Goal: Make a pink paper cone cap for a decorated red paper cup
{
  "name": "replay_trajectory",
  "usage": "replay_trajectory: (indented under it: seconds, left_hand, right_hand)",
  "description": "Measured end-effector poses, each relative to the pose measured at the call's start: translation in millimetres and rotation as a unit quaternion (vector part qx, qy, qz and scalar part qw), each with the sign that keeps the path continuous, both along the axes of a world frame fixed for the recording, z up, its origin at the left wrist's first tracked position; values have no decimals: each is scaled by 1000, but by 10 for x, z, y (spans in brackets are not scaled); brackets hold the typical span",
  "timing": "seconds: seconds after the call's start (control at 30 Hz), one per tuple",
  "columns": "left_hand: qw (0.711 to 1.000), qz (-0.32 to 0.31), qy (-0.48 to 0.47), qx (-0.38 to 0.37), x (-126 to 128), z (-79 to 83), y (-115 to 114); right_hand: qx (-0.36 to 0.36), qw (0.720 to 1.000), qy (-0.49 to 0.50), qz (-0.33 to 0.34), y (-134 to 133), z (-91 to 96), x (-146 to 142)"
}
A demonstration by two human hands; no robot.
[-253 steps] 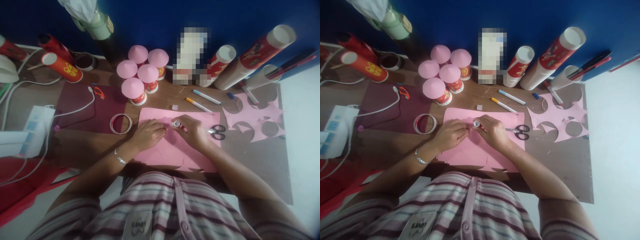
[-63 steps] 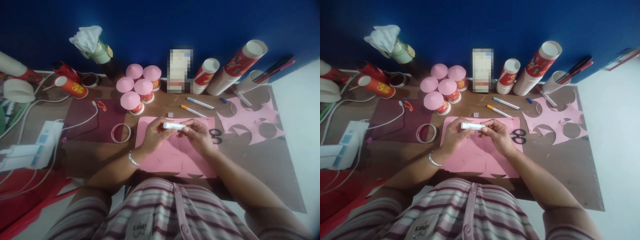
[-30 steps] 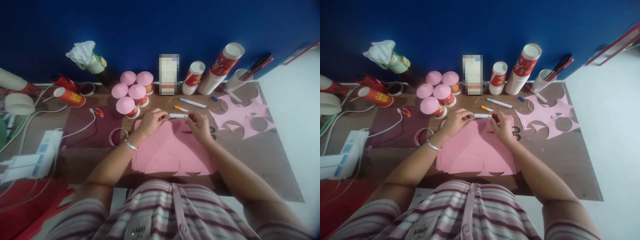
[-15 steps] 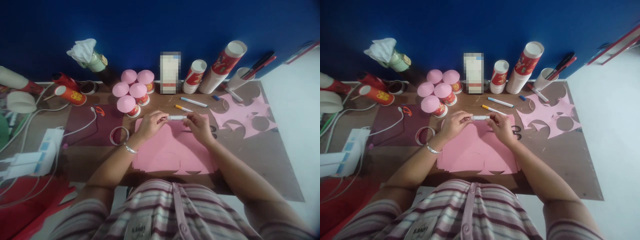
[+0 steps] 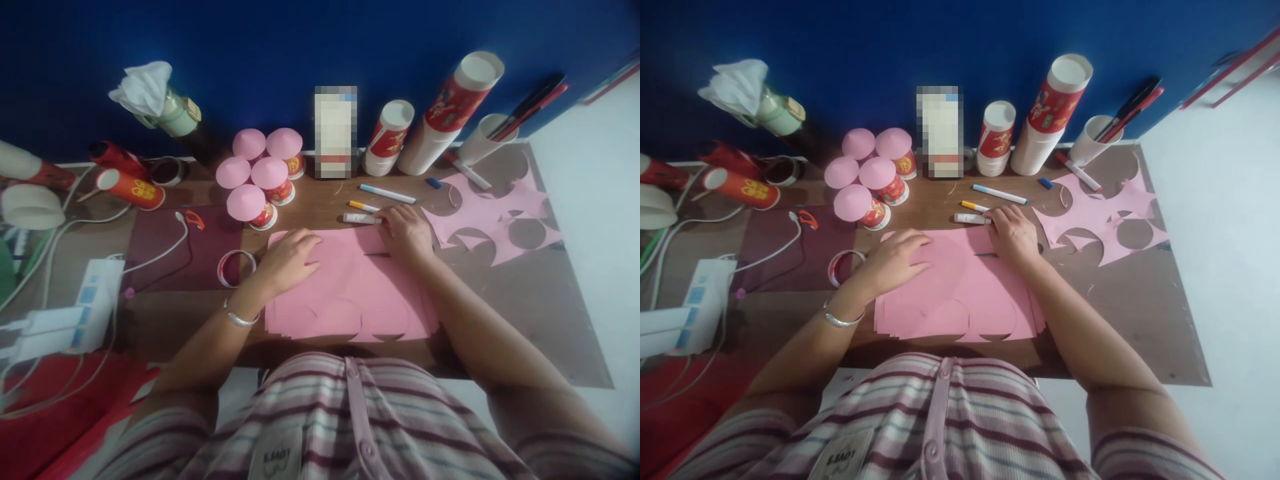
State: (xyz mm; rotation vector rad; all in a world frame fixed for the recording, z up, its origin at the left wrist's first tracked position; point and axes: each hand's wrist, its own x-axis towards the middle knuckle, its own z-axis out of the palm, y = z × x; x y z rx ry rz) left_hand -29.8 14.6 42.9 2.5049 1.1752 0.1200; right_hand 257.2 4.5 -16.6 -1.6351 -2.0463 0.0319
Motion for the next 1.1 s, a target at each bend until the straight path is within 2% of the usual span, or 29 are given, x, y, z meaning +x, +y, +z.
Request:
replay_trajectory:
  seconds: [0.2,0.37,0.57,0.77,0.93,1.1]
  left_hand:
    - [999,-10,52,-4,53,10,-51]
    - [994,-10,104,-20,116,96,4]
    - [994,-9,104,-25,133,144,8]
    - [996,-7,84,-24,64,125,-106]
    - [998,5,69,-8,22,51,-168]
    - [995,9,96,-23,59,83,-119]
  right_hand:
    - [42,999,-8,16,-116,92,-111]
    - [23,995,26,95,-256,162,-319]
    - [26,987,39,154,-321,183,-418]
    - [-61,974,10,217,-404,223,-506]
    - [-106,972,-17,210,-466,227,-591]
    - [-105,975,3,196,-472,198,-609]
